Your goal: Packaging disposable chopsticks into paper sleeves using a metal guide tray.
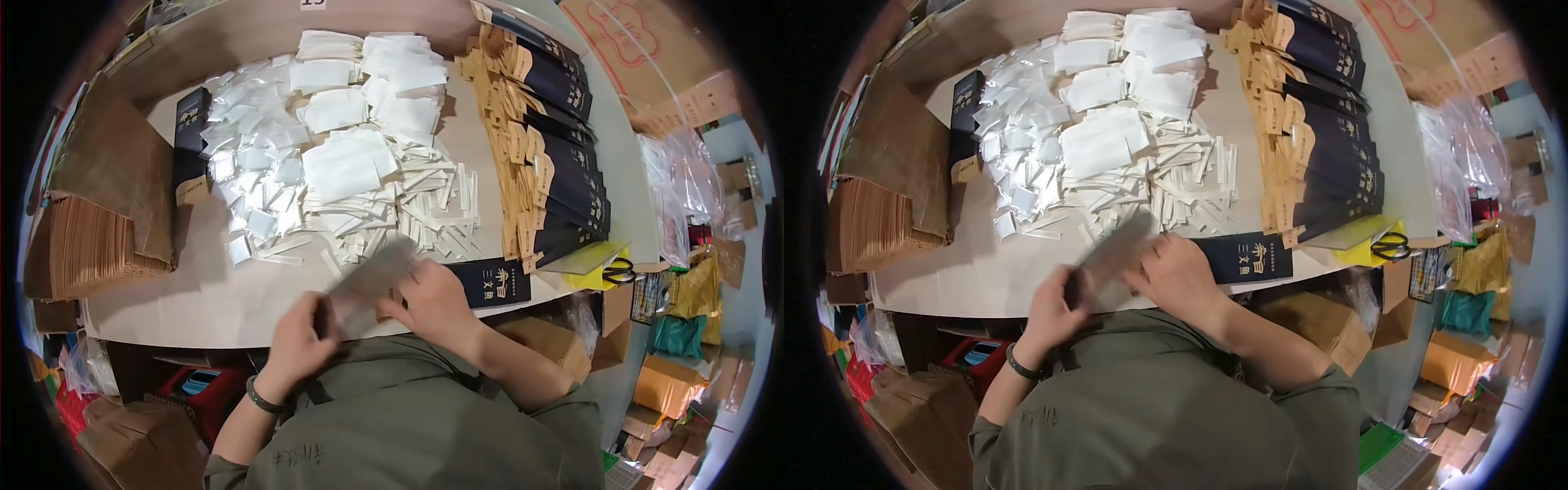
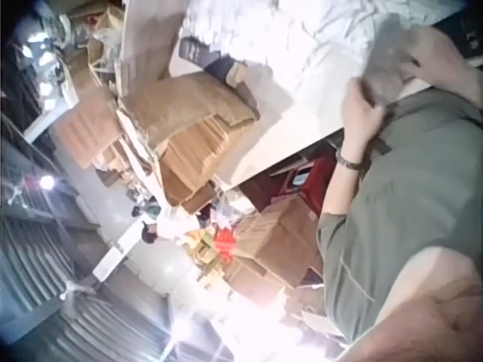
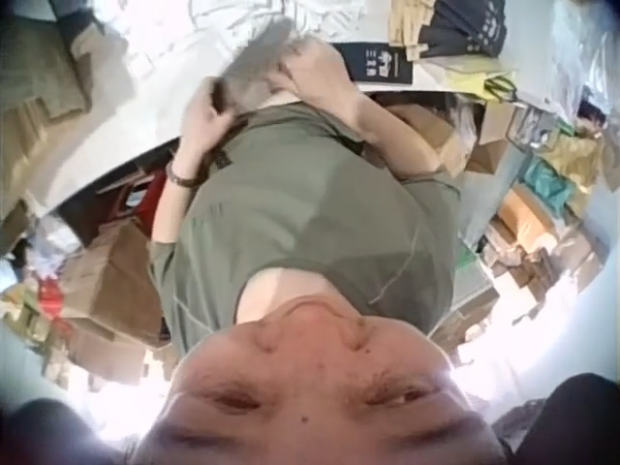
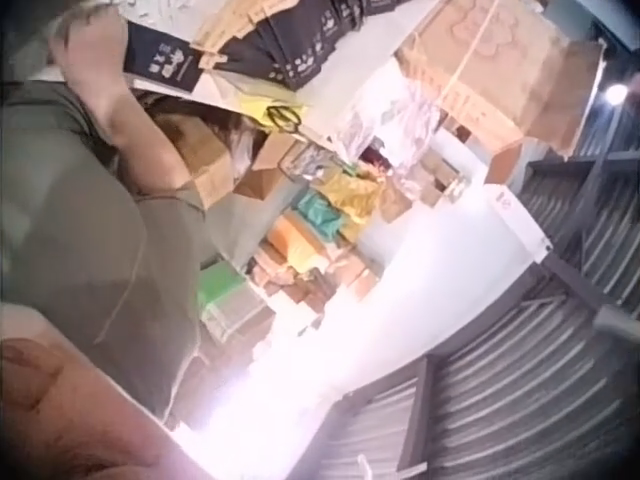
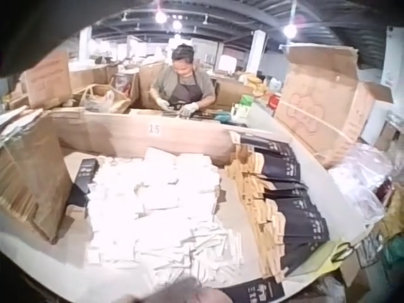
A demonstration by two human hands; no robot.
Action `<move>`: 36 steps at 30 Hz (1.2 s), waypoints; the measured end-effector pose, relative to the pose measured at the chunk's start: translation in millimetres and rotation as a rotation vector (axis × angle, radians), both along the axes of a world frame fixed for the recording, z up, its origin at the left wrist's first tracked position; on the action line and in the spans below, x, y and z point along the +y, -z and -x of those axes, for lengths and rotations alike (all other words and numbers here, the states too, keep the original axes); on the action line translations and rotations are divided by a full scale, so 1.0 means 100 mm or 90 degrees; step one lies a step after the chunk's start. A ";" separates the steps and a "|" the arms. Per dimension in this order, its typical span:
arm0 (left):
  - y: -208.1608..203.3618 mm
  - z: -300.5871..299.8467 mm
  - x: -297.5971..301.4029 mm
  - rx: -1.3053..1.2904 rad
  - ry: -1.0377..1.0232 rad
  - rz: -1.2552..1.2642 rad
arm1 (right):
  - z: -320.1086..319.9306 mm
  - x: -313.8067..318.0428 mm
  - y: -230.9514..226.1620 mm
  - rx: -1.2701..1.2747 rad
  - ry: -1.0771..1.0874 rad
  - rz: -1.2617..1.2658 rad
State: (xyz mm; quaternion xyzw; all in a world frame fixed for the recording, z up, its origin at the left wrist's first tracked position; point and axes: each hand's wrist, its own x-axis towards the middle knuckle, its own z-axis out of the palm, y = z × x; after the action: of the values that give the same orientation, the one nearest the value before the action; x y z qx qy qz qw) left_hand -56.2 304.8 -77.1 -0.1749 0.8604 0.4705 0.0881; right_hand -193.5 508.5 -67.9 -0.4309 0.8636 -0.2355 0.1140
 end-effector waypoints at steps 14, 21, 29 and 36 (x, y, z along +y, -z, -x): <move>-0.06 -0.10 -0.31 0.080 0.212 0.293 | -0.25 -0.45 0.37 -0.102 0.045 0.040; 0.10 -0.22 -0.35 0.239 0.087 0.281 | 1.22 0.42 -0.72 0.089 0.309 -0.143; 0.42 -0.23 -0.33 0.275 -0.008 0.269 | 1.88 1.33 -0.37 0.277 0.313 -0.157; 0.45 -0.25 -0.30 0.290 0.004 0.328 | 2.06 1.16 -0.41 0.294 0.440 -0.129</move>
State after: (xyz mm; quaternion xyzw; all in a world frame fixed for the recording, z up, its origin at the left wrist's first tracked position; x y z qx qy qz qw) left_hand -30.8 274.3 -122.3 -0.0792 0.9491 0.2643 -0.1520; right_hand -399.9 624.2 -26.8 -0.1442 0.9788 -0.0714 -0.1264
